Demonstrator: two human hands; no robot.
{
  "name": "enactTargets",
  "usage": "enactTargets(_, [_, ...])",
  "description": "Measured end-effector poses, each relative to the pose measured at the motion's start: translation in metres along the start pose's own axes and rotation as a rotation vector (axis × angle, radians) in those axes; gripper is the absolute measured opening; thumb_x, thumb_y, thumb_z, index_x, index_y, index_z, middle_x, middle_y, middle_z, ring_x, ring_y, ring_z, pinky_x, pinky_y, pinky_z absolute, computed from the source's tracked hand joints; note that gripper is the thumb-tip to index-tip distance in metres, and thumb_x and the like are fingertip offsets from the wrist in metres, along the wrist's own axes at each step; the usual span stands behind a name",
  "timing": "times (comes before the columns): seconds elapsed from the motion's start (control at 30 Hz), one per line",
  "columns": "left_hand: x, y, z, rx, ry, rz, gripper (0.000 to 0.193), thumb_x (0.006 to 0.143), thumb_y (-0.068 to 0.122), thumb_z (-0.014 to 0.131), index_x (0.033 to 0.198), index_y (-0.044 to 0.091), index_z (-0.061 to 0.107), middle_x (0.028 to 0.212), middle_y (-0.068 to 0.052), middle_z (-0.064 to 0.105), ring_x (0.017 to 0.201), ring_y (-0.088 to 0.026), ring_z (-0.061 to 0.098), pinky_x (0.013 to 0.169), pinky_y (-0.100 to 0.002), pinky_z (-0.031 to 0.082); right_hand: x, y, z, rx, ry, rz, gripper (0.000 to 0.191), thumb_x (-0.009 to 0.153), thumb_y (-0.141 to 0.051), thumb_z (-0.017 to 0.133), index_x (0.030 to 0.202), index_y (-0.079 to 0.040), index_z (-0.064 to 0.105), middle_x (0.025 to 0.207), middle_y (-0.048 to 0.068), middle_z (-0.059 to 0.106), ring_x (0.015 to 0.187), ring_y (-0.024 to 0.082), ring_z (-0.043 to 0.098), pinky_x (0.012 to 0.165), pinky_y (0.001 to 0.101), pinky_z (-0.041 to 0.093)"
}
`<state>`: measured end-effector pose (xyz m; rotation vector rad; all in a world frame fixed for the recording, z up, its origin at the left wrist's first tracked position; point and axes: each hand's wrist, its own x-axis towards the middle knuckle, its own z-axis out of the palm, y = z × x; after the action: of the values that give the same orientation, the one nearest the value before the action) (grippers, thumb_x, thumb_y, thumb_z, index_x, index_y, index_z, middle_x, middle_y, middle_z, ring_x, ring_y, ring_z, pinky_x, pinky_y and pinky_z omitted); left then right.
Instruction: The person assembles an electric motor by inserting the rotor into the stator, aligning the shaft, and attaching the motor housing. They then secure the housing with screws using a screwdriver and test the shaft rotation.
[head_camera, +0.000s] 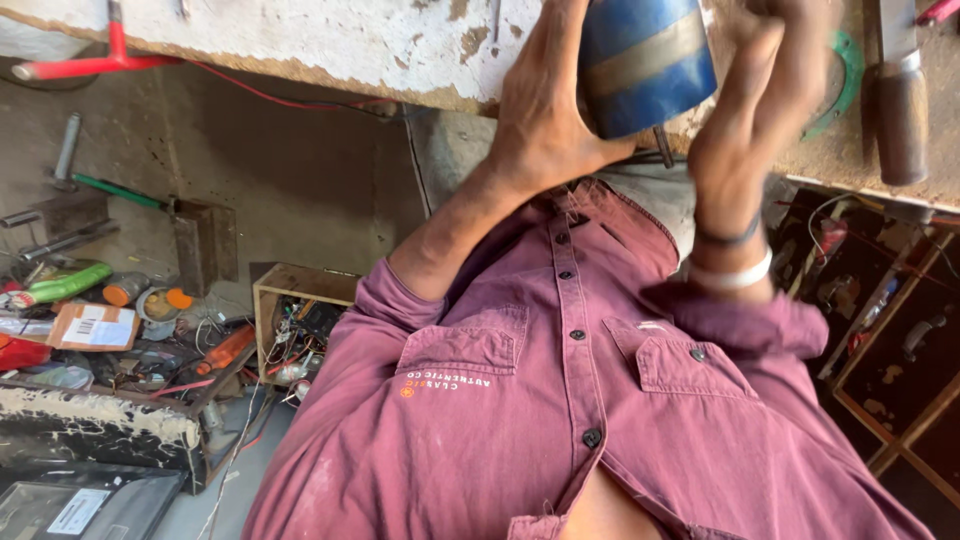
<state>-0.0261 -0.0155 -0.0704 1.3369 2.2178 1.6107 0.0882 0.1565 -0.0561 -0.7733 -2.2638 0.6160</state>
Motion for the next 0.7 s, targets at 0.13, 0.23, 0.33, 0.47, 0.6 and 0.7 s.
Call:
enactTargets(0.13, [0.001, 0.014, 0.001, -0.015, 0.044, -0.100, 0.133, 0.069, 0.031, 0.107, 0.161, 0.008, 0.014, 0.149, -0.020, 0.046, 0.135, -0.036, 0.053, 0.114, -0.042, 0.051, -0.041, -0.052, -0.036, 0.209, -0.285, 0.137, 0.040, 0.105, -0.015, 0.058, 0.131, 0.012, 0.044, 0.081, 0.011, 0.065, 0.067, 0.022, 0.064, 0.058, 0.0356, 0.049])
enactTargets(0.23, [0.002, 0.018, 0.004, 0.036, 0.076, -0.108, 0.128, 0.069, 0.036, 0.104, 0.157, 0.006, 0.016, 0.138, -0.019, 0.049, 0.128, -0.036, 0.057, 0.109, -0.047, 0.053, -0.053, -0.059, -0.040, -0.003, -0.185, -0.124, 0.013, 0.116, -0.009, 0.063, 0.122, 0.001, 0.056, 0.098, 0.014, 0.065, 0.088, 0.025, 0.068, 0.077, 0.0372, 0.055])
enactTargets(0.33, [0.000, 0.018, 0.006, 0.094, 0.090, -0.101, 0.125, 0.071, 0.032, 0.101, 0.157, 0.006, 0.015, 0.139, -0.019, 0.048, 0.123, -0.034, 0.057, 0.104, -0.044, 0.052, -0.055, -0.049, -0.037, -0.039, -0.202, -0.201, 0.008, 0.118, -0.007, 0.060, 0.124, -0.002, 0.057, 0.094, 0.014, 0.062, 0.077, 0.023, 0.063, 0.068, 0.0332, 0.051])
enactTargets(0.47, [-0.005, 0.015, 0.012, 0.111, 0.110, -0.097, 0.128, 0.070, 0.034, 0.102, 0.157, 0.004, 0.013, 0.145, -0.023, 0.043, 0.131, -0.039, 0.053, 0.110, -0.045, 0.051, -0.054, -0.035, -0.033, -0.107, -0.241, -0.224, 0.008, 0.118, -0.009, 0.066, 0.117, -0.003, 0.060, 0.084, 0.012, 0.057, 0.066, 0.024, 0.054, 0.060, 0.0374, 0.043])
enactTargets(0.6, [-0.003, 0.011, 0.017, 0.125, 0.114, -0.091, 0.128, 0.070, 0.033, 0.101, 0.157, 0.004, 0.012, 0.152, -0.027, 0.037, 0.142, -0.044, 0.047, 0.117, -0.047, 0.046, -0.050, -0.026, -0.029, 0.040, -0.293, -0.052, 0.030, 0.119, -0.014, 0.065, 0.092, -0.002, 0.058, 0.068, 0.009, 0.049, 0.055, 0.020, 0.043, 0.051, 0.0348, 0.034])
enactTargets(0.7, [0.002, 0.019, 0.007, 0.072, 0.059, -0.126, 0.129, 0.072, 0.034, 0.102, 0.160, 0.007, 0.012, 0.158, -0.027, 0.033, 0.142, -0.043, 0.046, 0.116, -0.044, 0.047, -0.048, -0.022, -0.033, 0.226, -0.358, 0.063, 0.040, 0.124, -0.023, 0.058, 0.092, 0.000, 0.063, 0.068, 0.004, 0.053, 0.056, 0.013, 0.046, 0.050, 0.0294, 0.034])
